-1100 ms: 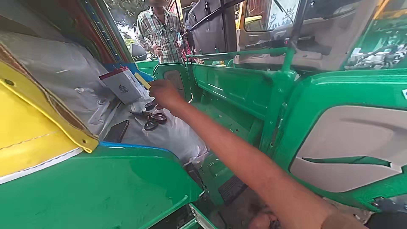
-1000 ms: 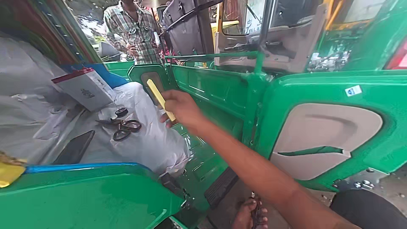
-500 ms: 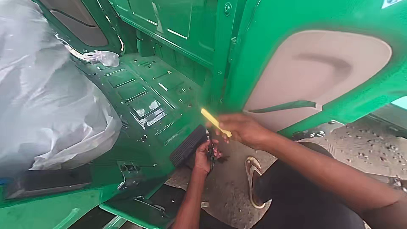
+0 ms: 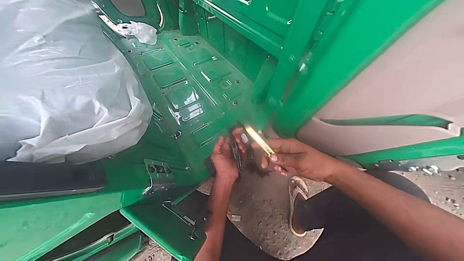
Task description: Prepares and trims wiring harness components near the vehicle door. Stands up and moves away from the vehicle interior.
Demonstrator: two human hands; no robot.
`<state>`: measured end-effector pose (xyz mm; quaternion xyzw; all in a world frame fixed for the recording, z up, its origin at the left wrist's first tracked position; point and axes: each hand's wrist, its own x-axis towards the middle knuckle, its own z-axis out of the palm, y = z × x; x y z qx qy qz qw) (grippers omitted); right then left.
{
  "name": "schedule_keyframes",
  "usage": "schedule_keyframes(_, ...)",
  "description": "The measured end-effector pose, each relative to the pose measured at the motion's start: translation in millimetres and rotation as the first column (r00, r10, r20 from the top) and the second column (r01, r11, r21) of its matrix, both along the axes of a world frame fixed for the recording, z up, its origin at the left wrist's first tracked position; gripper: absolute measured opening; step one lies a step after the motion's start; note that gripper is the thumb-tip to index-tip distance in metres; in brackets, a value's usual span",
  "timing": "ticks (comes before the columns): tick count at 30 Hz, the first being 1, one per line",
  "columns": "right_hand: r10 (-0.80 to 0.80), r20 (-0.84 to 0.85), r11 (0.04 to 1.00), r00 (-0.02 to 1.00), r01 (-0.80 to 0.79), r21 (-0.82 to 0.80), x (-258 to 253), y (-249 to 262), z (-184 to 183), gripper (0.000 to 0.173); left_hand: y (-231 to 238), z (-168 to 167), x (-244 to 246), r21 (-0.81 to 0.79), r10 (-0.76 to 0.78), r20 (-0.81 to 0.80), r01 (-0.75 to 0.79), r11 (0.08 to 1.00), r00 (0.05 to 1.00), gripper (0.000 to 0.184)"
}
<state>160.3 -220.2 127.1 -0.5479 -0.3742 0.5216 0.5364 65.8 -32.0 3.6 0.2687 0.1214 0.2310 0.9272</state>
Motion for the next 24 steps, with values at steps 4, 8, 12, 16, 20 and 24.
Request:
schedule_keyframes(4,-0.022,0.051,0.999,0.998,0.024,-0.045,0,2,-10,0.033,-3,-11,-5,0.017,0.009,0.034,-0.01,1.0,0.999,0.041)
schedule_keyframes(8,-0.097,0.331,0.978,0.939,0.151,-0.144,3,-9,-8,0.03,-3,-12,-5,-0.106,-0.068,0.026,0.071,0.992,0.997,0.033)
schedule_keyframes(12,-0.073,0.66,0.945,0.748,0.263,-0.193,-8,-28,-11,0.037,-5,-16,-3,-0.101,-0.115,0.073,0.122,0.987,0.991,0.03)
schedule_keyframes(16,-0.035,0.84,0.934,0.541,0.316,-0.165,-27,-27,-22,0.04,-13,-15,0,0.036,-0.065,0.012,0.064,0.997,0.998,0.029)
schedule_keyframes(20,0.029,0.917,0.927,0.397,0.333,-0.173,-37,-20,-27,0.041,-24,-13,2,0.125,-0.024,-0.072,0.032,0.992,0.997,0.027)
schedule_keyframes(24,0.053,0.941,0.919,0.333,0.353,-0.177,-41,-20,-30,0.042,-28,-15,1,0.17,-0.012,-0.081,0.025,0.985,0.997,0.027)
